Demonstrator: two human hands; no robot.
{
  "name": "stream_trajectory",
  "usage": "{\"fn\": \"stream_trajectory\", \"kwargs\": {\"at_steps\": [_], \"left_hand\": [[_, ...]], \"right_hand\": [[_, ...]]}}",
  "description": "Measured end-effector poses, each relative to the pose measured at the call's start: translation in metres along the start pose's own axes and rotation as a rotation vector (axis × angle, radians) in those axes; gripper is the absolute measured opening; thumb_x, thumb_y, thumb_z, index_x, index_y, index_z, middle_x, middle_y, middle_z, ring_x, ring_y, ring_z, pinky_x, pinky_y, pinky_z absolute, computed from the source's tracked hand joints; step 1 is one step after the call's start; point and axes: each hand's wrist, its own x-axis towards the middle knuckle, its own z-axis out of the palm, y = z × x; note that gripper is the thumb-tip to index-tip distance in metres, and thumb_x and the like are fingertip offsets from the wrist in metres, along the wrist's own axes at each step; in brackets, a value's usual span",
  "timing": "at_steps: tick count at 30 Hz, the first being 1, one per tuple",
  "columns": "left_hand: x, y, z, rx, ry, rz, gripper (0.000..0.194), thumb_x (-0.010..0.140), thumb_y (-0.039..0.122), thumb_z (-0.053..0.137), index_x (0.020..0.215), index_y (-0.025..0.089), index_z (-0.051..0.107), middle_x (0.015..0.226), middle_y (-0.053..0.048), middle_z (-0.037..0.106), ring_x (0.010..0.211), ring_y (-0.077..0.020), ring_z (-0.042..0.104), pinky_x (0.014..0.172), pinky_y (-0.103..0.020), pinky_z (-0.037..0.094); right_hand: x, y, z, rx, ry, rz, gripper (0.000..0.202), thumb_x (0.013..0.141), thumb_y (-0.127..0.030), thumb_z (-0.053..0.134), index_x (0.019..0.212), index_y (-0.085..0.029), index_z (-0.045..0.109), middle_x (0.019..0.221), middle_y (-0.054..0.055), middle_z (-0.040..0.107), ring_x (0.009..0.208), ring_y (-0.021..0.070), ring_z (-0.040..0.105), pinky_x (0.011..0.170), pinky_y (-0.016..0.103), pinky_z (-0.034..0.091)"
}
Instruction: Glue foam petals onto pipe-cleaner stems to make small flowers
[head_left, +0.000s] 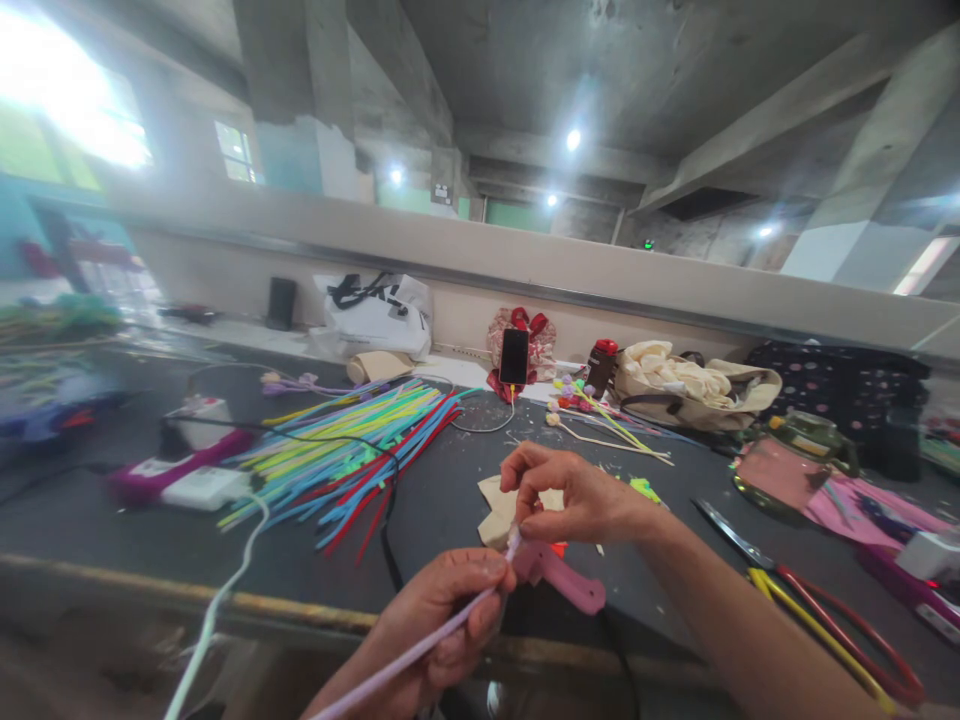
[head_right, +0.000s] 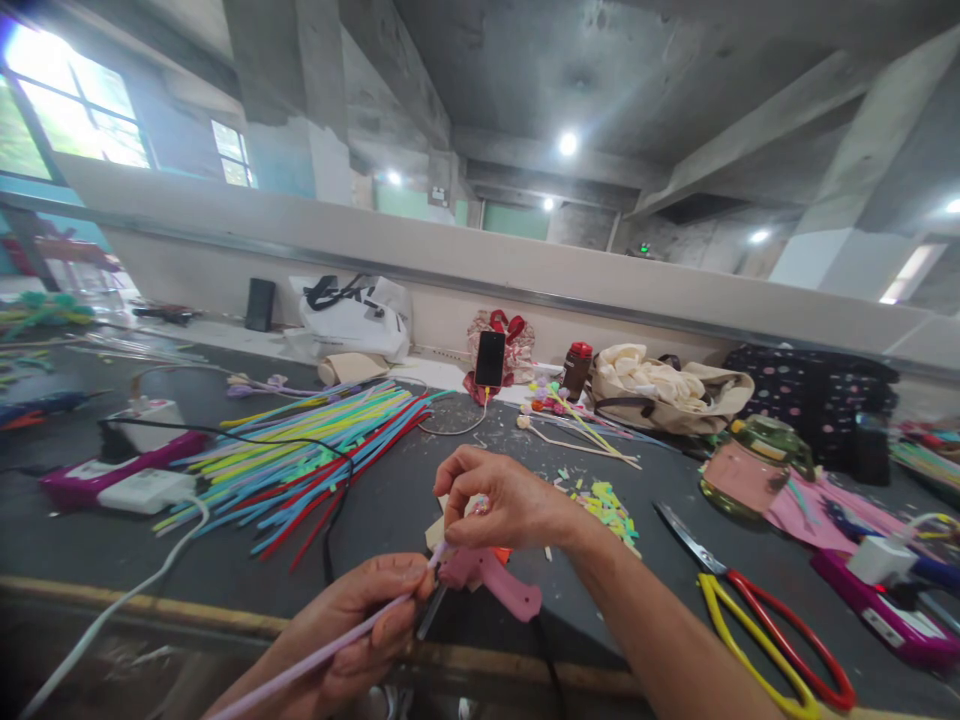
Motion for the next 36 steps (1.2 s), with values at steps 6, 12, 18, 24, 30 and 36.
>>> {"fn": "stream_trajectory", "kwargs": {"at_steps": [6, 12, 18, 24, 30, 36], "left_hand": [[0.001, -0.001, 0.000, -0.002, -0.006, 0.007, 0.013, 0.072, 0.017, 0.050, 0.067, 0.010, 0.060, 0.039, 0.005, 0.049, 0.023, 0.0000, 0.023, 0.022, -0.011, 0.014], [0.002, 0.000, 0.002, -0.006, -0.014, 0.018, 0.013, 0.072, 0.018, 0.051, 0.066, 0.011, 0.061, 0.039, 0.006, 0.048, 0.023, -0.0003, 0.022, 0.021, -0.011, 0.014], [0.001, -0.001, 0.000, 0.018, 0.024, 0.014, 0.012, 0.071, 0.019, 0.053, 0.066, 0.012, 0.061, 0.039, 0.005, 0.048, 0.024, -0.0002, 0.023, 0.022, -0.011, 0.014], [0.000, 0.000, 0.004, 0.057, 0.034, 0.042, 0.014, 0.071, 0.020, 0.053, 0.065, 0.012, 0.062, 0.037, 0.006, 0.046, 0.023, 0.0003, 0.021, 0.022, -0.011, 0.014], [0.000, -0.002, 0.001, 0.098, 0.047, 0.057, 0.013, 0.071, 0.020, 0.053, 0.066, 0.012, 0.063, 0.036, 0.006, 0.045, 0.022, 0.0000, 0.021, 0.022, -0.011, 0.013], [0.003, -0.001, -0.001, 0.091, 0.106, 0.085, 0.014, 0.070, 0.024, 0.058, 0.062, 0.013, 0.059, 0.036, 0.007, 0.046, 0.023, 0.0001, 0.024, 0.023, -0.011, 0.015]], "right_hand": [[0.000, -0.001, 0.002, -0.035, 0.015, -0.010, 0.012, 0.066, -0.002, 0.060, 0.065, -0.014, 0.060, 0.092, 0.001, 0.051, 0.072, 0.0088, 0.052, 0.063, 0.020, 0.045], [0.000, -0.002, 0.005, -0.079, 0.038, -0.014, 0.015, 0.065, -0.001, 0.057, 0.064, -0.015, 0.060, 0.091, 0.001, 0.052, 0.069, 0.0087, 0.051, 0.061, 0.020, 0.045], [0.001, -0.003, 0.006, -0.111, 0.061, -0.021, 0.016, 0.063, -0.001, 0.056, 0.063, -0.016, 0.060, 0.091, 0.001, 0.053, 0.070, 0.0092, 0.052, 0.059, 0.020, 0.046], [0.001, -0.005, 0.006, -0.117, 0.058, -0.020, 0.016, 0.063, 0.000, 0.056, 0.063, -0.016, 0.061, 0.090, 0.001, 0.053, 0.070, 0.0094, 0.052, 0.059, 0.020, 0.046], [0.003, -0.005, 0.005, -0.082, 0.049, -0.007, 0.015, 0.064, -0.002, 0.059, 0.064, -0.015, 0.064, 0.090, 0.001, 0.053, 0.071, 0.0101, 0.053, 0.062, 0.021, 0.046], [-0.008, 0.001, -0.011, 0.085, 0.163, 0.023, 0.014, 0.077, -0.022, 0.058, 0.082, -0.020, 0.070, 0.094, 0.003, 0.053, 0.084, 0.0146, 0.054, 0.072, 0.026, 0.045]]}}
